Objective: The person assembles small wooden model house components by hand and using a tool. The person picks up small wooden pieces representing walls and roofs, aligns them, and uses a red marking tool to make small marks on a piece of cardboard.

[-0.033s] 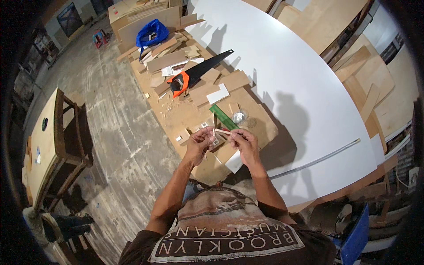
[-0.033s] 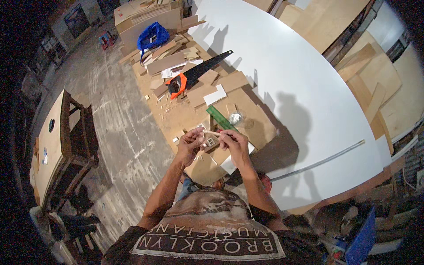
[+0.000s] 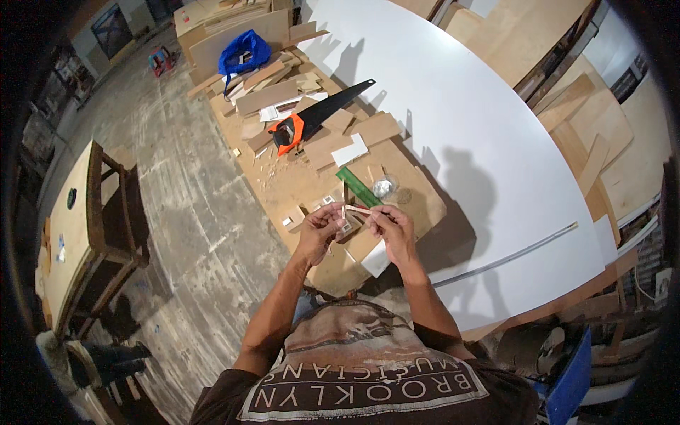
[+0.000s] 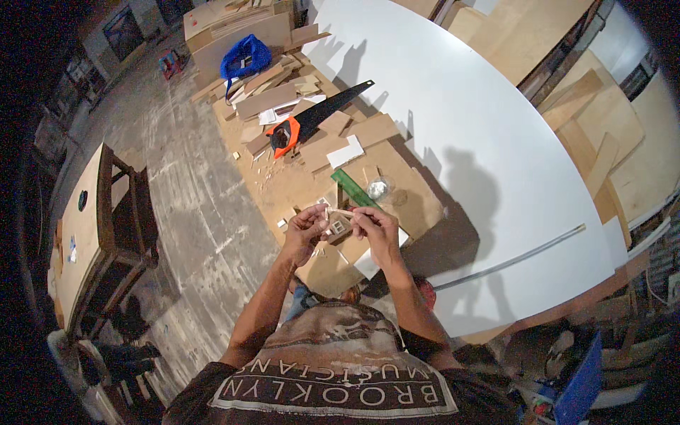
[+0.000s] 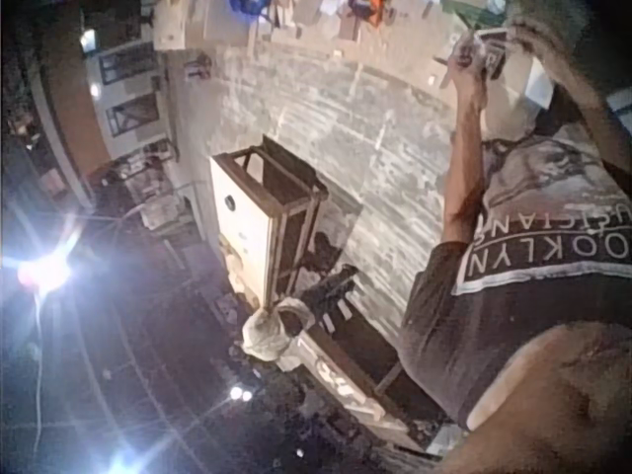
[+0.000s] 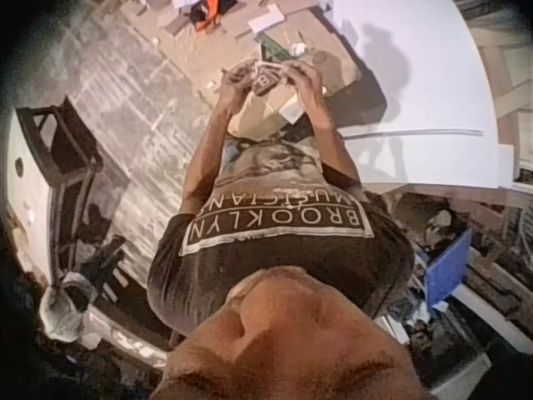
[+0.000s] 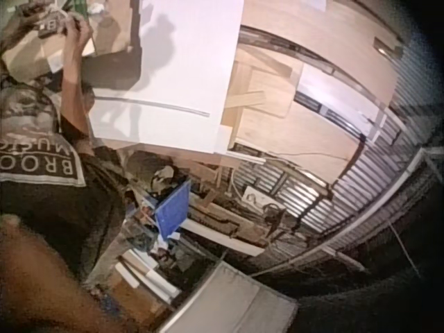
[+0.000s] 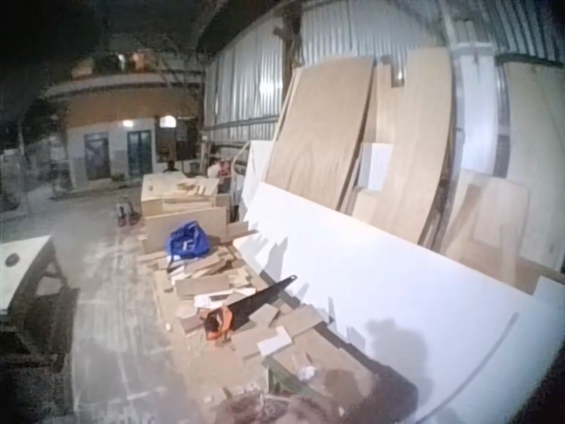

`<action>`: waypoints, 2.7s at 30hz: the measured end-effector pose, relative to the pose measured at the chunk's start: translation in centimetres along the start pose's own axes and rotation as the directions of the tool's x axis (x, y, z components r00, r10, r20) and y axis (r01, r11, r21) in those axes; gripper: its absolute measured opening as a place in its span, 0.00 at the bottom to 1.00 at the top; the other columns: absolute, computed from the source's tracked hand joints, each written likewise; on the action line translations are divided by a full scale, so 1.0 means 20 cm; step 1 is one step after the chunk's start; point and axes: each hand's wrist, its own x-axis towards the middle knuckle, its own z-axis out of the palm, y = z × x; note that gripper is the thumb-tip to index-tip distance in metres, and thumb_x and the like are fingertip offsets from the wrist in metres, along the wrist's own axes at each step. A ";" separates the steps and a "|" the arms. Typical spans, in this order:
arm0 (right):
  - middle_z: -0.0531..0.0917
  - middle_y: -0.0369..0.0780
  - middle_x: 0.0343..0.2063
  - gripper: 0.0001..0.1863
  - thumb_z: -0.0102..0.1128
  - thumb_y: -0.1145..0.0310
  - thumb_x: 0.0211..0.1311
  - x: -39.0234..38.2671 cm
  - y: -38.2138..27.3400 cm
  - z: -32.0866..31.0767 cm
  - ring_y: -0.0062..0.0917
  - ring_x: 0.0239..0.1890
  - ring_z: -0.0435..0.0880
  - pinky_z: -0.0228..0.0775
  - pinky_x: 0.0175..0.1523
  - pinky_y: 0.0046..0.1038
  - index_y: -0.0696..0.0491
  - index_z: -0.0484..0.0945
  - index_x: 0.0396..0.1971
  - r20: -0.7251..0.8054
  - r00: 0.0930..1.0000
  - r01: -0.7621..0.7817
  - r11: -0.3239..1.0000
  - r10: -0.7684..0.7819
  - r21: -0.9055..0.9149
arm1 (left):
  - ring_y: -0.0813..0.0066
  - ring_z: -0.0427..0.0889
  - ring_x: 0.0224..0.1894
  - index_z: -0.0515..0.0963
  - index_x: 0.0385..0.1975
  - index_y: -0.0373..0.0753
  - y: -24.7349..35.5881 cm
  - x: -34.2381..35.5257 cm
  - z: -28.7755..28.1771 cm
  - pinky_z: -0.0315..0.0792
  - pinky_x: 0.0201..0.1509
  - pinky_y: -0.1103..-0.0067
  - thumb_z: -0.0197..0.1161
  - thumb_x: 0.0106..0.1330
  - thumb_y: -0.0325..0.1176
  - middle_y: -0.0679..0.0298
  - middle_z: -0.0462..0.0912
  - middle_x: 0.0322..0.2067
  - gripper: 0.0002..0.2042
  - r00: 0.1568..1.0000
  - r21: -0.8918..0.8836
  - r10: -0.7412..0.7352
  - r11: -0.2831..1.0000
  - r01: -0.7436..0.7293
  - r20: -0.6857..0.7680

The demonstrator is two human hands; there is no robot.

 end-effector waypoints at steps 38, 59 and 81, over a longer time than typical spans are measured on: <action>0.83 0.38 0.25 0.08 0.62 0.74 0.64 0.02 0.05 0.04 0.16 0.22 0.77 0.66 0.26 0.18 0.64 0.81 0.39 0.024 0.996 -0.087 0.996 0.088 -0.023 | 0.85 0.78 0.33 0.76 0.58 0.35 0.02 -0.06 -0.02 0.72 0.33 0.86 0.65 0.66 0.23 0.70 0.82 0.36 0.19 1.000 -0.061 0.007 0.998 -0.006 0.010; 0.84 0.48 0.34 0.07 0.60 0.71 0.58 0.63 0.28 -0.32 0.44 0.37 0.85 0.75 0.46 0.40 0.59 0.82 0.32 0.439 0.801 0.422 -0.135 -0.407 -0.896 | 0.79 0.77 0.47 0.79 0.53 0.37 -0.12 -0.43 -0.41 0.75 0.46 0.78 0.68 0.65 0.28 0.67 0.80 0.45 0.17 0.934 0.518 0.189 0.855 -0.005 -0.304; 0.83 0.36 0.26 0.05 0.64 0.71 0.63 0.07 0.74 0.58 0.19 0.28 0.79 0.70 0.34 0.23 0.57 0.81 0.31 -0.045 0.955 -0.296 0.948 0.293 -0.115 | 0.78 0.79 0.45 0.71 0.65 0.40 0.03 -0.31 -0.62 0.76 0.47 0.81 0.64 0.66 0.21 0.66 0.80 0.46 0.26 0.971 -0.040 -0.019 0.999 0.010 -0.240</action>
